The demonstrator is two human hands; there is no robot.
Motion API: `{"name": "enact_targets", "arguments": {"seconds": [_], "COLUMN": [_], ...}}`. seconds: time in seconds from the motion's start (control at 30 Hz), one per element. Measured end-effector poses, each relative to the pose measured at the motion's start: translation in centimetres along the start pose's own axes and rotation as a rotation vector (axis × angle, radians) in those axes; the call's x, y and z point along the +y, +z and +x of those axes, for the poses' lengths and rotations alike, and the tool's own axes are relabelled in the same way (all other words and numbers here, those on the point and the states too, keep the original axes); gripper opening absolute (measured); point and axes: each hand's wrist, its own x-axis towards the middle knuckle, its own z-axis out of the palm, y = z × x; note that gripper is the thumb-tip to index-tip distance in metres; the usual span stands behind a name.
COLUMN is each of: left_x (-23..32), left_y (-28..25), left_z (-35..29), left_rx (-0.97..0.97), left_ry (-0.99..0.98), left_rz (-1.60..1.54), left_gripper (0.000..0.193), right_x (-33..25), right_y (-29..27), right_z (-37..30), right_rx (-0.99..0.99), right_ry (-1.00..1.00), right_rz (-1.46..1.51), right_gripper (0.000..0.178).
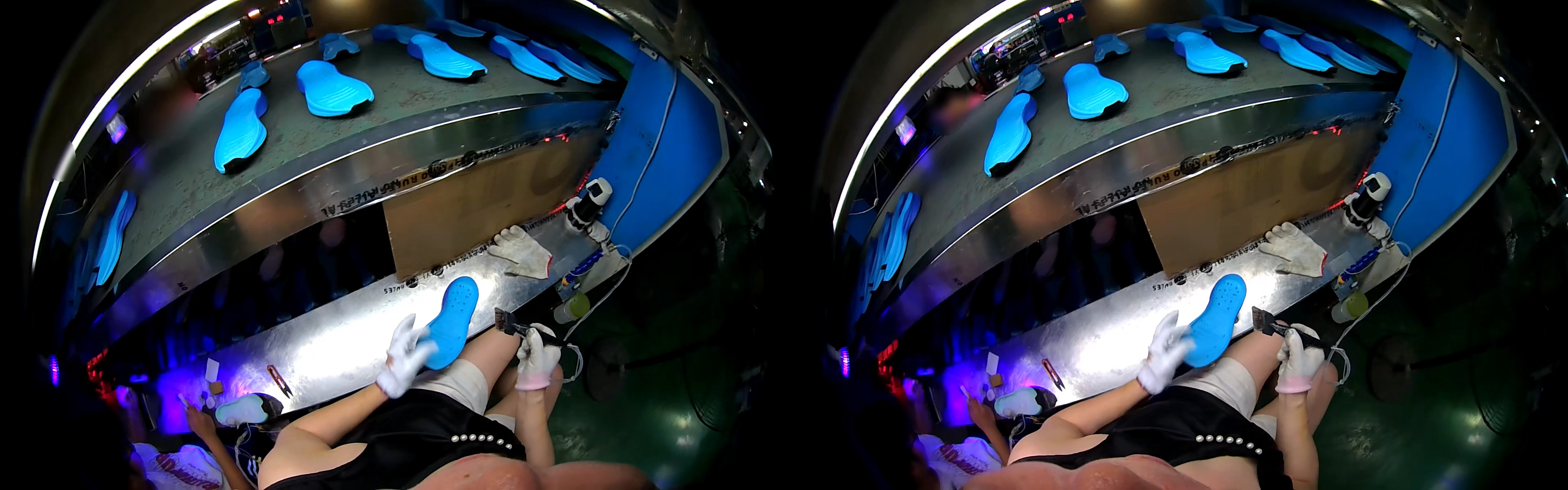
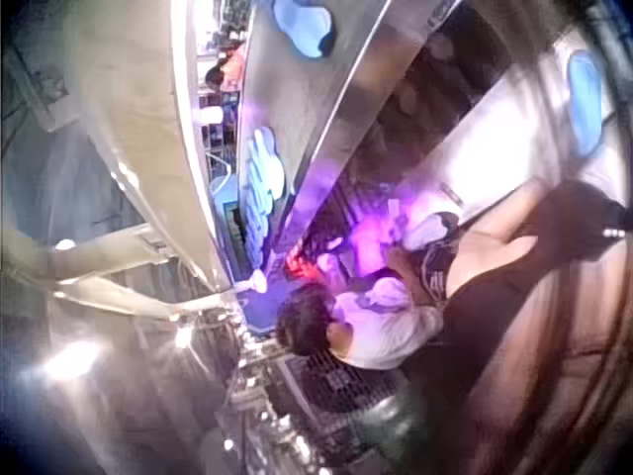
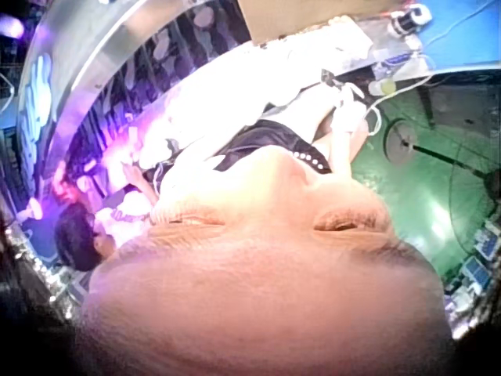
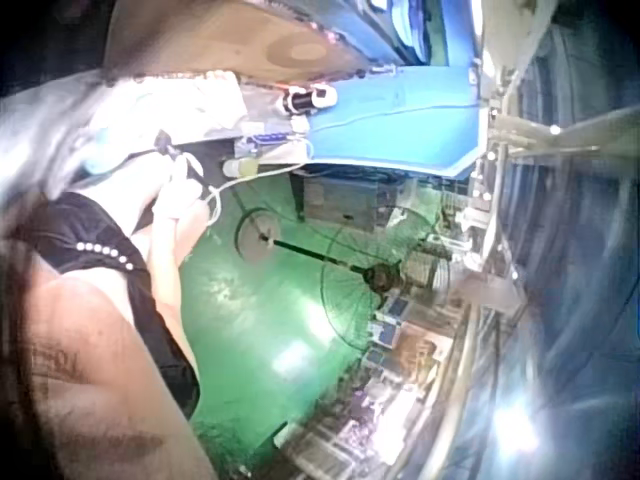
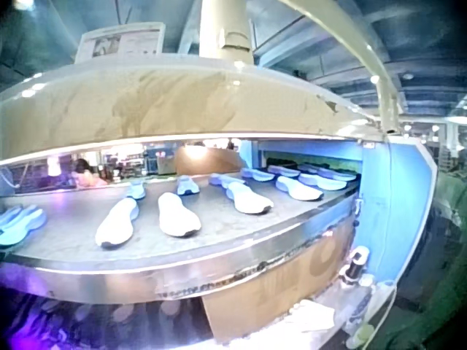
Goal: The person takes blue shoe soles from a conveyor belt and applies glue to the bottom surface using a brush connected to a supply line.
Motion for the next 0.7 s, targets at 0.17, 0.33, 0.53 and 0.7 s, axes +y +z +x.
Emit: {"name": "enact_targets", "arguments": {"seconds": [0.17,0.33,0.53,0.7], "left_x": [-3.6,-2.7,0.6,0.9], "left_y": [1.8,4.7,6.1,5.6], "left_z": [6.5,6.2,6.3,6.1], "left_rx": [-0.602,-0.517,-0.244,-0.427], "left_ry": [-0.863,-0.93,-0.897,-0.734], "left_rz": [-1.413,-1.518,-1.462,-1.626], "left_gripper": [0.093,0.097,0.078,0.07], "right_x": [1.8,4.9,3.5,-3.1], "right_y": [1.6,2.6,5.7,5.1], "right_z": [0.6,4.6,1.9,-0.9], "right_rx": [-0.042,-0.192,-0.389,-0.52], "right_ry": [0.032,-0.123,-0.494,-0.392], "right_rz": [-0.119,-0.62,-1.07,-0.912], "right_gripper": [0.013,0.017,0.024,0.02]}}
